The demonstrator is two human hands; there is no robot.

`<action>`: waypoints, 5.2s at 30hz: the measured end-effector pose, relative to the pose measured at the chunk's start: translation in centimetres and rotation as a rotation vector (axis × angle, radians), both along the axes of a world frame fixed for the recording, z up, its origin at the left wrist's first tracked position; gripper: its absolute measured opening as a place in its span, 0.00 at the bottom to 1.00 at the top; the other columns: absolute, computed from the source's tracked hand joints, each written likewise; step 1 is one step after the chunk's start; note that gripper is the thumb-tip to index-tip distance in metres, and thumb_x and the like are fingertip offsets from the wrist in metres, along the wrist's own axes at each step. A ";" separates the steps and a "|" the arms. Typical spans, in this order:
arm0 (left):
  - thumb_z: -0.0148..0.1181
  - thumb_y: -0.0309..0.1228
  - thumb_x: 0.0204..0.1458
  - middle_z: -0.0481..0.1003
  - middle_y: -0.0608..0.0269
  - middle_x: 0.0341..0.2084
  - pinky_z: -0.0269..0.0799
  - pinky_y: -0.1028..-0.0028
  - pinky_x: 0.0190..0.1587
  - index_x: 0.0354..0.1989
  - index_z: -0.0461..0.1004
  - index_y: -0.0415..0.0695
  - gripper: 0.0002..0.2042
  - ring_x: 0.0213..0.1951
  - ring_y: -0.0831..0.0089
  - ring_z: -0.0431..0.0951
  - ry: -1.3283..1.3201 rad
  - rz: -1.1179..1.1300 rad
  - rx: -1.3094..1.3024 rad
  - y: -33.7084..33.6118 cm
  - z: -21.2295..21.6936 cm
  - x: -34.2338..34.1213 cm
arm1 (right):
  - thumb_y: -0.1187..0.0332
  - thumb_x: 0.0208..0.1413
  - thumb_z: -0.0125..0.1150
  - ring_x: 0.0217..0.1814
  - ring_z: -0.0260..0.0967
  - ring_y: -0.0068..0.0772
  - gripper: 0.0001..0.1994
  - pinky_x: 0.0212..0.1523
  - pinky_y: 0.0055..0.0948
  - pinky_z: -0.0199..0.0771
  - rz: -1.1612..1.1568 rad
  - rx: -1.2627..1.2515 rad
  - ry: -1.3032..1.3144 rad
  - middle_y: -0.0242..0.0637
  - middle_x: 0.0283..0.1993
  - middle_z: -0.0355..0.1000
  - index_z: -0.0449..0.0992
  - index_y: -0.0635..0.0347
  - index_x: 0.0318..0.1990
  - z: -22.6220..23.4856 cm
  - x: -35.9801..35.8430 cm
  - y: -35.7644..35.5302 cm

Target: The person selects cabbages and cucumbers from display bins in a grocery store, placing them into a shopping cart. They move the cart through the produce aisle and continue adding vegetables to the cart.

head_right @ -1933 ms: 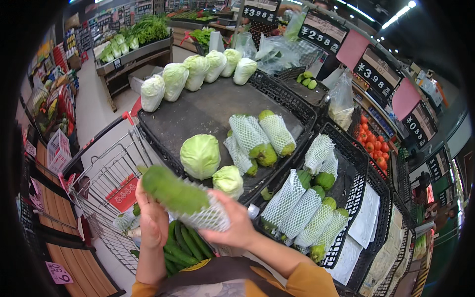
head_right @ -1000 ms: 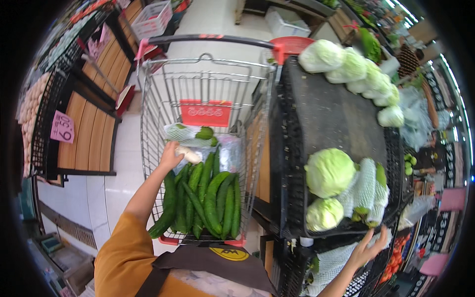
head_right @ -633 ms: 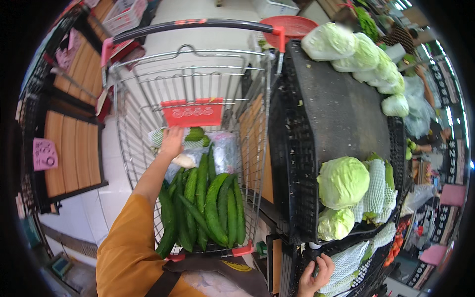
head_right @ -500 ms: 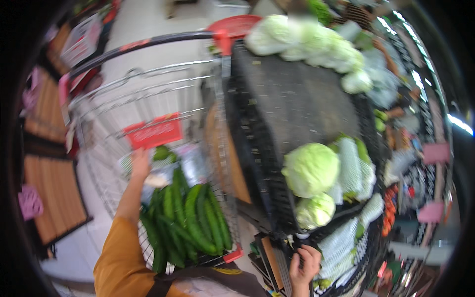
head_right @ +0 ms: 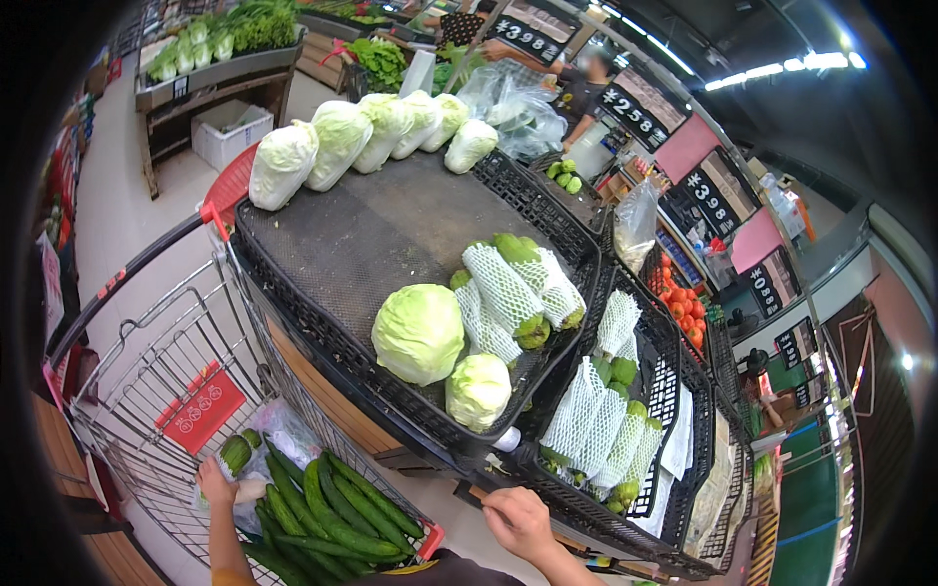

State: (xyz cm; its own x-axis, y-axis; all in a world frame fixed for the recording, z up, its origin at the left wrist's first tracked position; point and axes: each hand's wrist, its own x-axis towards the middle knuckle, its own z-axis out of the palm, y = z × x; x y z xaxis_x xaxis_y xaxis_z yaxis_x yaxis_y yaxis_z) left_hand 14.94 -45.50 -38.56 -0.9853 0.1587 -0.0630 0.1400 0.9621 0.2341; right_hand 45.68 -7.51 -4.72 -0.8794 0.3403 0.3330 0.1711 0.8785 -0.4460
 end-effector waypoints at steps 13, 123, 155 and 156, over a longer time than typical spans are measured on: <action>0.61 0.36 0.32 0.69 0.54 0.44 0.68 0.63 0.49 0.54 0.59 0.35 0.36 0.45 0.60 0.71 -0.938 -0.140 2.213 11.4 28.1 14.4 | 0.62 0.41 0.69 0.63 0.50 0.39 0.47 0.55 0.33 0.61 0.514 -1.276 -0.197 0.43 0.64 0.46 0.42 0.55 0.65 -2.2 -5.0 -4.2; 0.47 0.26 0.47 0.64 0.61 0.44 0.53 0.61 0.54 0.44 0.64 0.50 0.14 0.51 0.65 0.60 -0.173 -0.042 -0.235 4.3 -5.8 -4.4 | 0.78 0.44 0.54 0.32 0.66 0.34 0.04 0.37 0.25 0.65 -0.118 -0.264 -0.270 0.42 0.30 0.68 0.70 0.65 0.30 -6.2 -1.6 -6.1; 0.70 0.47 0.34 0.69 0.49 0.44 0.67 0.66 0.49 0.51 0.60 0.36 0.39 0.45 0.64 0.71 -0.653 -0.207 1.935 19.0 36.2 16.9 | 0.63 0.33 0.71 0.49 0.68 0.36 0.44 0.49 0.29 0.66 0.600 -0.773 -0.018 0.47 0.50 0.66 0.52 0.64 0.60 1.2 -2.6 -3.0; 0.70 0.48 0.32 0.70 0.49 0.42 0.69 0.66 0.47 0.50 0.61 0.36 0.39 0.43 0.64 0.72 -0.615 -0.218 1.931 20.3 36.6 18.0 | 0.63 0.33 0.71 0.49 0.67 0.37 0.44 0.50 0.29 0.65 0.586 -0.761 0.036 0.47 0.51 0.65 0.52 0.64 0.60 1.6 -1.5 -2.2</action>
